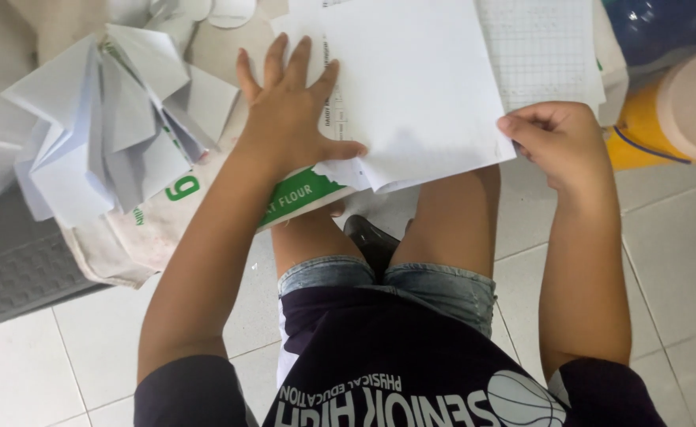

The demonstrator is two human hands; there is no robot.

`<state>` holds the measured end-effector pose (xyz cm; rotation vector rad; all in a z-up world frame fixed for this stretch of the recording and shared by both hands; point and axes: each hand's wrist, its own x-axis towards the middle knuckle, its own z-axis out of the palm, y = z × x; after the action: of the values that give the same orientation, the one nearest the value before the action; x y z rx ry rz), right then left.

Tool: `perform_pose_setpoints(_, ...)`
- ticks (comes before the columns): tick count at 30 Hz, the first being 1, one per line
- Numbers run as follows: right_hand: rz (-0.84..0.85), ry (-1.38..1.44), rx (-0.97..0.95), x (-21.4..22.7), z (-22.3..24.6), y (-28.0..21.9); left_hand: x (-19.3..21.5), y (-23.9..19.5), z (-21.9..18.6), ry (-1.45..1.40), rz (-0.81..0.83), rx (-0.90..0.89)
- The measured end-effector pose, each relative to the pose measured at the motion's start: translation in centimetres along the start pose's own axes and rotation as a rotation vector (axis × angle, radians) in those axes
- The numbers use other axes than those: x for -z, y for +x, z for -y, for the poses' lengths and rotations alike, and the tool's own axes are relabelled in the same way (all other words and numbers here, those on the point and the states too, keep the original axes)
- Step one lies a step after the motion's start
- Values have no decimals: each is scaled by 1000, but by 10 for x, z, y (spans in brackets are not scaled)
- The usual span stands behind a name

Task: The person repeatedly folds white paper sheets by hand, aligning edges and creasing folds. They handle multiple sheets one at a time, placing folded pieces aside on a nearby surface.

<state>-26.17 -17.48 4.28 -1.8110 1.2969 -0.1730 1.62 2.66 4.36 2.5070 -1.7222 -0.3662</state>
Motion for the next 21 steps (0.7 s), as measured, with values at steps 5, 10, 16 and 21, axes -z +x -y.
perform_pose_setpoints(5, 56, 88, 30, 1, -12, 5, 2, 1, -3, 16, 23, 1)
perform_pose_setpoints(10, 73, 179, 93, -4, -26, 12, 2, 0, -3, 20, 52, 13)
perform_pose_setpoints(16, 67, 190, 125, -8, -35, 16, 1, 0, -6, -9, 48, 16)
perform_pose_setpoints(21, 30, 113, 87, -9, -25, 7, 4, 0, -18, 6, 173, 98)
